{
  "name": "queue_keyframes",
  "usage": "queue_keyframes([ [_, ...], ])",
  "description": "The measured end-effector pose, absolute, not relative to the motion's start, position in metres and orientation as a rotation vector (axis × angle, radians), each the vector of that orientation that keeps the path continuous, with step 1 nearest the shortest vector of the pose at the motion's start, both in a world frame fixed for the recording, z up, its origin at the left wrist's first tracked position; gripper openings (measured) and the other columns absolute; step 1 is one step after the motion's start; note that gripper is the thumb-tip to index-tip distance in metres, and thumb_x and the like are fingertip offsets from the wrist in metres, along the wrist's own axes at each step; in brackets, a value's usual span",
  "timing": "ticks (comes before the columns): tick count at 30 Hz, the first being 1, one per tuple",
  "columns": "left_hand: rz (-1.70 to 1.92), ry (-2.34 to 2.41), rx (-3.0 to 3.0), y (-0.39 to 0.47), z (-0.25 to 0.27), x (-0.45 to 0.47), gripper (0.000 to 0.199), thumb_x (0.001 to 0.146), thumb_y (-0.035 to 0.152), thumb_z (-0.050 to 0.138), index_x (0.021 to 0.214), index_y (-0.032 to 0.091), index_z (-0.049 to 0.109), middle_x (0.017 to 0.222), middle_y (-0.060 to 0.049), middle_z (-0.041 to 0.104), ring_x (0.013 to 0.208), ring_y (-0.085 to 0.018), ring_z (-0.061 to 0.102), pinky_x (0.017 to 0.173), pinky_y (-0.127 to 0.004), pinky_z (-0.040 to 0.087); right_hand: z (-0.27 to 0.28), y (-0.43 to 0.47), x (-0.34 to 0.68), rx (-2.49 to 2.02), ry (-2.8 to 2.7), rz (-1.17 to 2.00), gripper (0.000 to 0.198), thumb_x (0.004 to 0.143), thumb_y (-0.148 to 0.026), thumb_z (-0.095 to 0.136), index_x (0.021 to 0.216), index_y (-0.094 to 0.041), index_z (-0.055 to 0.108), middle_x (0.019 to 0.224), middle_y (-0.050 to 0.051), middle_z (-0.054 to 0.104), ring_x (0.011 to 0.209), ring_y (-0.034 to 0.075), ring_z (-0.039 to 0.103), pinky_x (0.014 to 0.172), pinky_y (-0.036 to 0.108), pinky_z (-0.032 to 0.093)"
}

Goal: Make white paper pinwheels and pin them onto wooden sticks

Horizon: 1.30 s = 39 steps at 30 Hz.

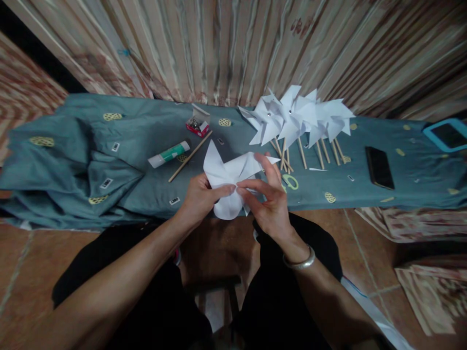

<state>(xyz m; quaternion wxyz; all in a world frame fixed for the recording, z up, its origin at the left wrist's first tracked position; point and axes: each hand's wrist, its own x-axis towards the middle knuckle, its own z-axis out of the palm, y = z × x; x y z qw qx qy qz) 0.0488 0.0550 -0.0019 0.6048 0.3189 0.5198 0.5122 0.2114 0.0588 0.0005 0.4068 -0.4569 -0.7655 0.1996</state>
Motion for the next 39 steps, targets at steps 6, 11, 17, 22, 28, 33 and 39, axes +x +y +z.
queue_keyframes([
  [6,1.190,1.185,0.733,0.054,-0.001,0.049,0.033,0.049,0.028,0.086,0.075,0.014,0.072,0.072,-0.002,0.073,0.060,-0.015,0.063,0.061,-0.027,0.051,0.002,0.059,0.210,-1.164,-1.929,0.518,0.010,0.087,-0.029,0.062,0.084,-0.026,0.071,0.147,-0.001,0.043,0.143,0.028,0.028,0.117,0.054,0.023],
  [11,1.159,1.190,0.757,0.055,0.001,0.048,0.035,0.048,0.029,0.087,0.076,0.014,0.072,0.074,-0.003,0.074,0.063,-0.018,0.064,0.061,-0.028,0.051,0.001,0.058,0.211,-1.183,-1.911,0.549,0.008,0.086,-0.031,0.063,0.085,-0.026,0.070,0.148,0.000,0.043,0.144,0.028,0.026,0.118,0.052,0.022],
  [17,1.127,1.177,0.767,0.056,0.000,0.045,0.033,0.047,0.027,0.086,0.074,0.014,0.073,0.073,-0.003,0.073,0.060,-0.016,0.063,0.058,-0.026,0.050,0.001,0.059,0.212,-1.189,-1.929,0.531,0.010,0.085,-0.032,0.065,0.089,-0.024,0.068,0.149,0.005,0.042,0.145,0.028,0.025,0.118,0.052,0.022],
  [22,1.085,1.180,0.786,0.057,0.000,0.042,0.032,0.048,0.027,0.085,0.074,0.013,0.073,0.072,-0.004,0.073,0.059,-0.017,0.064,0.057,-0.026,0.050,0.000,0.059,0.213,-1.178,-1.953,0.503,0.011,0.085,-0.034,0.065,0.089,-0.024,0.067,0.149,0.005,0.042,0.145,0.028,0.026,0.117,0.053,0.023],
  [28,1.037,1.181,0.811,0.056,0.000,0.039,0.029,0.051,0.026,0.083,0.075,0.013,0.073,0.069,-0.004,0.072,0.055,-0.016,0.063,0.054,-0.025,0.049,-0.002,0.059,0.214,-1.161,-2.006,0.441,0.012,0.085,-0.033,0.065,0.090,-0.023,0.067,0.148,0.006,0.042,0.144,0.028,0.027,0.116,0.054,0.027],
  [33,1.031,1.208,0.809,0.056,0.000,0.038,0.027,0.050,0.025,0.083,0.073,0.013,0.073,0.067,-0.004,0.071,0.051,-0.016,0.061,0.050,-0.025,0.048,-0.001,0.059,0.214,-1.168,-2.036,0.405,0.012,0.085,-0.033,0.064,0.091,-0.023,0.066,0.149,0.005,0.042,0.144,0.029,0.027,0.114,0.055,0.028],
  [39,1.053,1.236,0.805,0.057,-0.001,0.040,0.029,0.048,0.025,0.084,0.073,0.014,0.074,0.067,-0.004,0.072,0.051,-0.015,0.060,0.048,-0.024,0.047,-0.002,0.058,0.212,-1.155,-2.060,0.336,0.010,0.086,-0.030,0.062,0.091,-0.021,0.066,0.148,0.008,0.041,0.144,0.031,0.026,0.113,0.056,0.029],
])
